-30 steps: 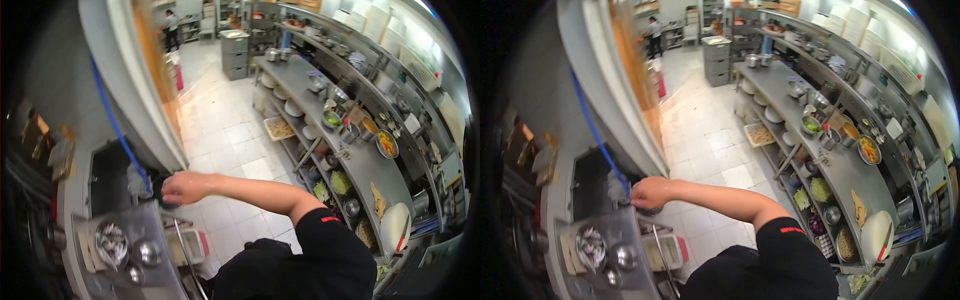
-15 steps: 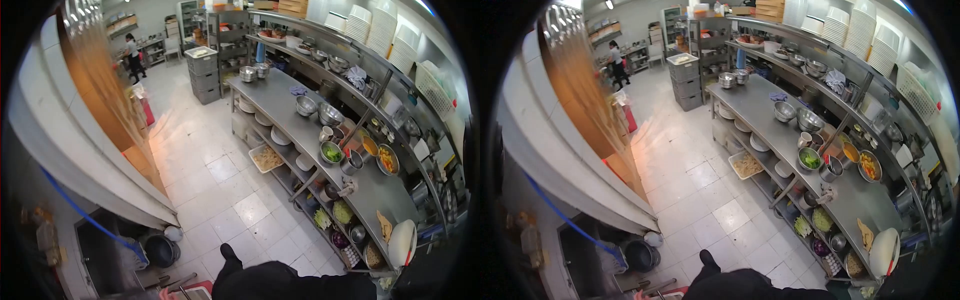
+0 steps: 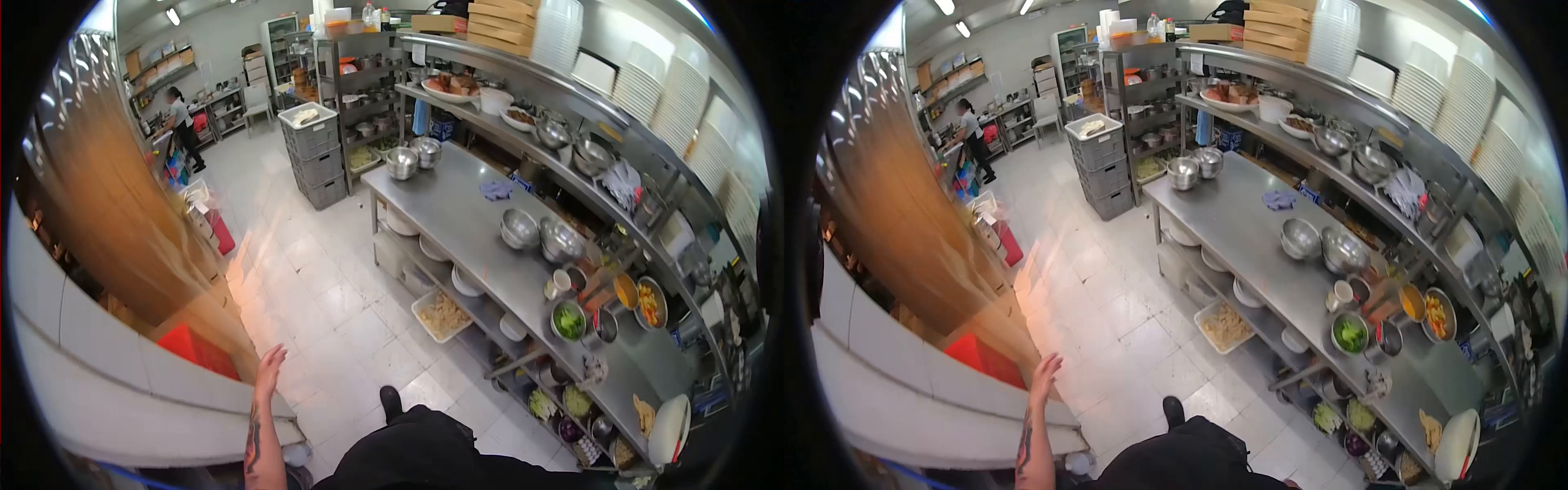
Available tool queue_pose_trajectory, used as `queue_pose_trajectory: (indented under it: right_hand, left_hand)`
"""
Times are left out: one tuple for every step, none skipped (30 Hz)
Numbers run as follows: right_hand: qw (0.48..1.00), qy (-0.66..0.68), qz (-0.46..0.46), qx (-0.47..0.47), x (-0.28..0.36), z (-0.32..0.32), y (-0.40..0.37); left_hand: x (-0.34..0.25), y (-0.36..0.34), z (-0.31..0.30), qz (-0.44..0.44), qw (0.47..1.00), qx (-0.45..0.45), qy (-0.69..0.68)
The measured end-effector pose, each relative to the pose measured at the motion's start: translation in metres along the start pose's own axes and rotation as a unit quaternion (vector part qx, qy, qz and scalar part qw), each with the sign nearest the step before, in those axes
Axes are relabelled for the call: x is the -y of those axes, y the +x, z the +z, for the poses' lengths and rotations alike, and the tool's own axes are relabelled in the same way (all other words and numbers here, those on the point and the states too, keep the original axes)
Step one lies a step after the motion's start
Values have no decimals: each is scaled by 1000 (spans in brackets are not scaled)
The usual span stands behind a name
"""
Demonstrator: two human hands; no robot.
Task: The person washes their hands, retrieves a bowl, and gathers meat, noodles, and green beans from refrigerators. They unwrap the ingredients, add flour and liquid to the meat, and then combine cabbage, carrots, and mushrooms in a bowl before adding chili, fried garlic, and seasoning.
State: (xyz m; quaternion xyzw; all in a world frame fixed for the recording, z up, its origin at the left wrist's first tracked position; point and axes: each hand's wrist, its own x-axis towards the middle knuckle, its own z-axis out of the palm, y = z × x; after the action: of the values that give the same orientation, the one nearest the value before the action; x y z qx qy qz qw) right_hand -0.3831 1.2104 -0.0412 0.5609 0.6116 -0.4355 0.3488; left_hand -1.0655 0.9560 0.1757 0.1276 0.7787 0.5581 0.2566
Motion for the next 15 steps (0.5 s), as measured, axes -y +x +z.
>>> queue_pose_trajectory:
  right_hand:
    - [999,-28,-23,-5,16,-12,27]
    - [994,-79,-76,-18,41,-29,65]
    - [968,-172,-175,-61,67,-49,127]
    - [932,-227,-257,-117,102,-77,175]
    - [903,-223,-322,-176,167,-124,177]
    - [917,-140,-327,-182,243,-171,143]
    - [906,-155,-340,-201,317,-220,96]
    - [918,107,-361,-124,363,-253,94]
    - [896,109,-410,-131,420,-291,51]
    - [858,177,-476,-82,468,-324,19]
    - [851,158,-496,-69,507,-354,-18]
    - [837,179,-516,-25,539,-378,-33]
    - [840,184,-510,13,571,-395,-74]
    - [844,157,-513,19,593,-405,-101]
    - [847,130,-515,25,610,-410,-111]
  left_hand:
    - [41,7,3,-44,989,-24,-137]
    - [80,15,6,-80,957,-59,-273]
    - [158,10,-2,-126,971,-52,-197]
    - [230,-21,-13,-166,980,36,106]
    - [260,-64,-9,-228,932,133,248]
    - [268,-90,-6,-288,913,161,240]
    - [268,-97,-5,-325,899,175,234]
    - [267,-92,-1,-343,897,171,219]
    - [259,-72,5,-342,903,161,205]
    - [256,-56,12,-344,904,163,196]
    - [252,-31,17,-336,909,162,188]
    - [248,-9,20,-329,911,166,184]
    - [245,16,22,-320,914,169,180]
    - [241,40,21,-317,914,178,180]
    - [237,68,18,-305,915,187,184]
